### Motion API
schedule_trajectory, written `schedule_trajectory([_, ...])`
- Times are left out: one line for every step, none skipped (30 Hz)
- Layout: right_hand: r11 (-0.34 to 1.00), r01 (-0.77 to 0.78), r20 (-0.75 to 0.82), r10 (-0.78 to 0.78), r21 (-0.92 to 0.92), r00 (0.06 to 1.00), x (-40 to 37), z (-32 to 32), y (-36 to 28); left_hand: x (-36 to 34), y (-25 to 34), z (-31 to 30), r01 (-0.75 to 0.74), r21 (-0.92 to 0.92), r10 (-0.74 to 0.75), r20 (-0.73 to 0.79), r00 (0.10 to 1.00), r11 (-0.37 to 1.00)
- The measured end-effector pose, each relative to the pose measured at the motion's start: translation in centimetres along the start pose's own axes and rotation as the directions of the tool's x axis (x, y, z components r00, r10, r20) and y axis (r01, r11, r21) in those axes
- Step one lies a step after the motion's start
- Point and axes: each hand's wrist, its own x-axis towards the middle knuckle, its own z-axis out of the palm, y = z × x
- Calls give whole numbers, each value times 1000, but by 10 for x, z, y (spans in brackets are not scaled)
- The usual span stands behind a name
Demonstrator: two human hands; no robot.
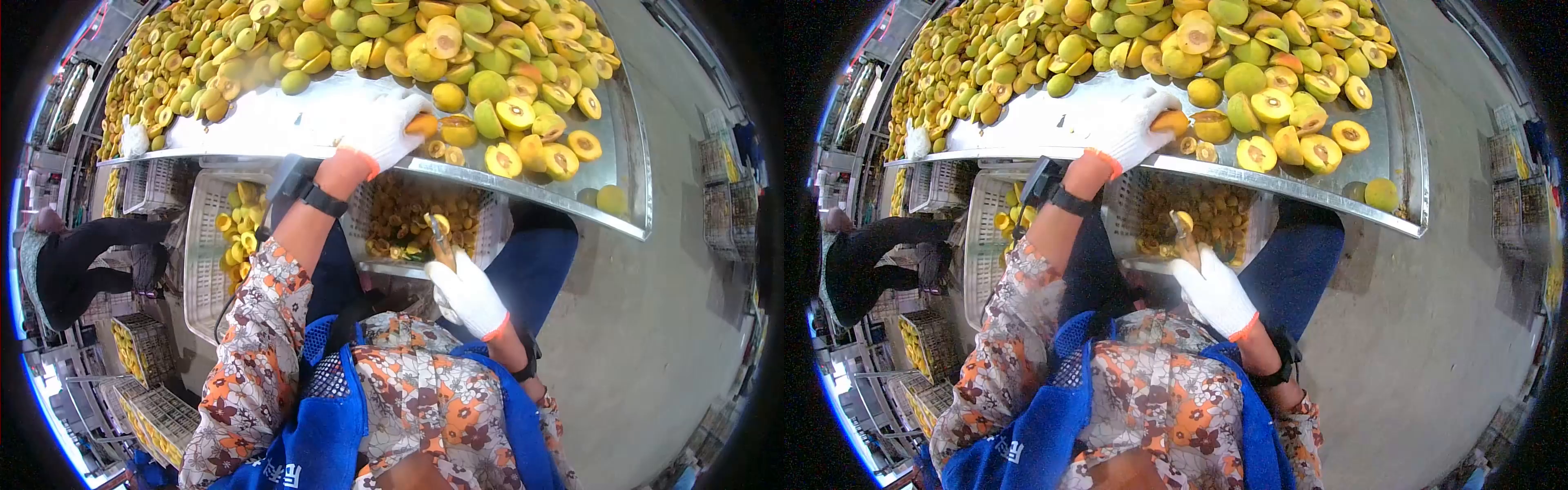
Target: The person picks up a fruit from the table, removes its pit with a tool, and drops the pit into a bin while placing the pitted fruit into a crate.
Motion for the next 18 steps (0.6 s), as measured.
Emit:
schedule_trajectory([1000,1,0,-1,1,1000,0,0,-4,-7,5,0,-1,1,1,0,1000,1000])
schedule_trajectory([991,81,-59,-87,-102,994,0,1,-7,-15,9,0,51,-307,-81,-88,993,950])
schedule_trajectory([967,150,-107,-175,-207,979,0,3,-10,-27,15,0,69,-588,-188,-143,972,806])
schedule_trajectory([949,156,-137,-199,-274,970,-3,7,-20,-39,35,-15,36,-742,-254,-182,950,670])
schedule_trajectory([950,152,-132,-193,-272,972,-4,9,-24,-53,43,-19,45,-742,-260,-177,949,669])
schedule_trajectory([918,259,-108,-303,-301,947,-5,11,-25,-65,49,-21,78,-909,-321,-63,945,409])
schedule_trajectory([873,361,-79,-406,-329,910,-6,14,-25,-77,54,-22,106,-989,-348,62,936,108])
schedule_trajectory([874,356,-73,-400,-332,914,-4,15,-25,-85,60,-20,71,-997,-335,57,940,30])
schedule_trajectory([882,306,-74,-353,-358,933,-2,17,-24,-91,64,-21,65,-994,-298,89,950,-91])
schedule_trajectory([887,255,-77,-306,-384,949,0,21,-25,-95,67,-22,76,-991,-337,108,935,-108])
schedule_trajectory([887,209,-80,-263,-412,961,1,25,-29,-97,69,-22,81,-989,-374,122,919,-123])
schedule_trajectory([951,91,-67,-116,-296,991,-6,28,-36,-101,70,-21,80,-989,-381,122,916,-125])
schedule_trajectory([951,86,-67,-111,-297,992,-5,27,-30,-103,71,-19,73,-980,-427,147,892,-186])
schedule_trajectory([717,387,34,-453,-579,891,-3,24,-21,-104,72,-17,61,-967,-465,173,868,-246])
schedule_trajectory([320,574,232,-687,-754,689,-4,23,-15,-106,73,-16,62,-966,-463,176,869,-252])
schedule_trajectory([321,571,230,-686,-756,690,-5,25,-15,-108,74,-15,89,-979,-449,165,878,-186])
schedule_trajectory([300,556,220,-697,-775,682,-4,29,-16,-110,74,-15,114,-987,-435,153,887,-116])
schedule_trajectory([280,541,210,-708,-793,675,-4,32,-17,-109,81,-13,99,-988,-482,145,864,-120])
